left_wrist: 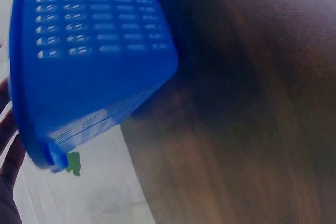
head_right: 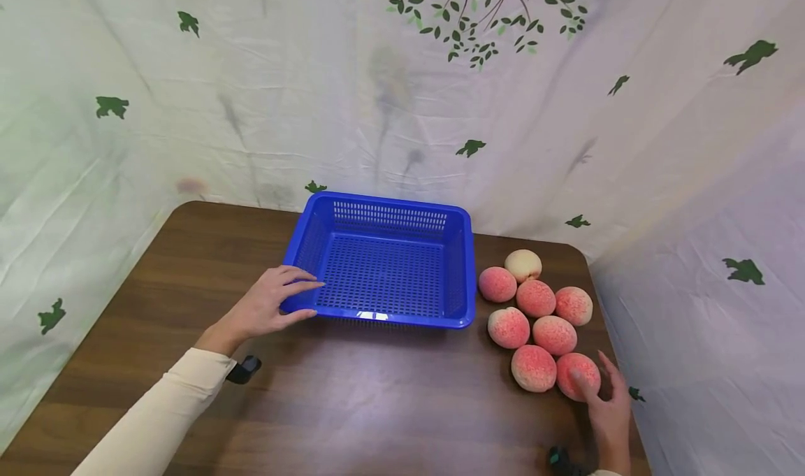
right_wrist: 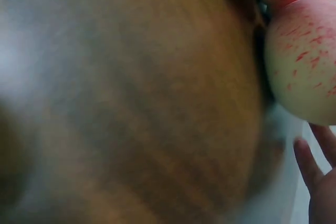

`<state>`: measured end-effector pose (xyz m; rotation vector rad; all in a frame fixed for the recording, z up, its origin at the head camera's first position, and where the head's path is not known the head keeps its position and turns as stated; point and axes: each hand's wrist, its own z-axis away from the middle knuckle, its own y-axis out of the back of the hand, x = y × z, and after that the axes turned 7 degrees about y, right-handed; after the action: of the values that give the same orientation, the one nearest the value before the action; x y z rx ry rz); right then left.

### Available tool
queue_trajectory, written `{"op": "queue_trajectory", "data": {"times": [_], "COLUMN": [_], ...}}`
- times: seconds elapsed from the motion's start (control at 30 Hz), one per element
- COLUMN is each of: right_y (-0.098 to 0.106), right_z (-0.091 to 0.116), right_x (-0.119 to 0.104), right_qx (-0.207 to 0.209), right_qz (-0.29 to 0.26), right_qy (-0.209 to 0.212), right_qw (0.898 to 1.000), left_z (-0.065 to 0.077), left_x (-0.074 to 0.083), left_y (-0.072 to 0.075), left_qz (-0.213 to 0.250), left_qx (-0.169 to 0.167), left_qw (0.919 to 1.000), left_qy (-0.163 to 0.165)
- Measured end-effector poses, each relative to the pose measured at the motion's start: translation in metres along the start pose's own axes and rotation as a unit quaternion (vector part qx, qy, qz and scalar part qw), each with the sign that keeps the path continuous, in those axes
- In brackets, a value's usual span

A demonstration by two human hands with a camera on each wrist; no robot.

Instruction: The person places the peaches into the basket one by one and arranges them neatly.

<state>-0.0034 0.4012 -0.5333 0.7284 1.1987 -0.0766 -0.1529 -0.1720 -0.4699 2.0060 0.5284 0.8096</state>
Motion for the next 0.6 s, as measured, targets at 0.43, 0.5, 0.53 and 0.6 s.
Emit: {"op": "queue_trajectory", "data": {"times": [0.43, 0.5, 0.53, 0.6], "right_y": [-0.007, -0.008, -0.008, -0.01], "right_z": [0.006, 0.008, 0.008, 0.009], "right_x": [0.011, 0.011, 0.011, 0.01], "right_qx": [0.017, 0.014, 0.011, 0.01], "right_qz": [-0.041, -0.042, -0.043, -0.049], "right_qy": [-0.015, -0.018, -0.02, -0.026], "right_qw": [0.999, 0.999, 0.999, 0.998], "left_z": [0.005, 0.006, 0.007, 0.008], "left_x": [0.001, 0.002, 0.002, 0.003], "left_y": [-0.01, -0.009, -0.009, -0.008], "left_qz": [0.018, 0.024, 0.023, 0.022], "left_qx": [0.011, 0.003, -0.001, -0.012], "left_qw": [0.9984, 0.9983, 0.9984, 0.9986], "left_qy": [-0.053, -0.053, -0.051, -0.046]}}
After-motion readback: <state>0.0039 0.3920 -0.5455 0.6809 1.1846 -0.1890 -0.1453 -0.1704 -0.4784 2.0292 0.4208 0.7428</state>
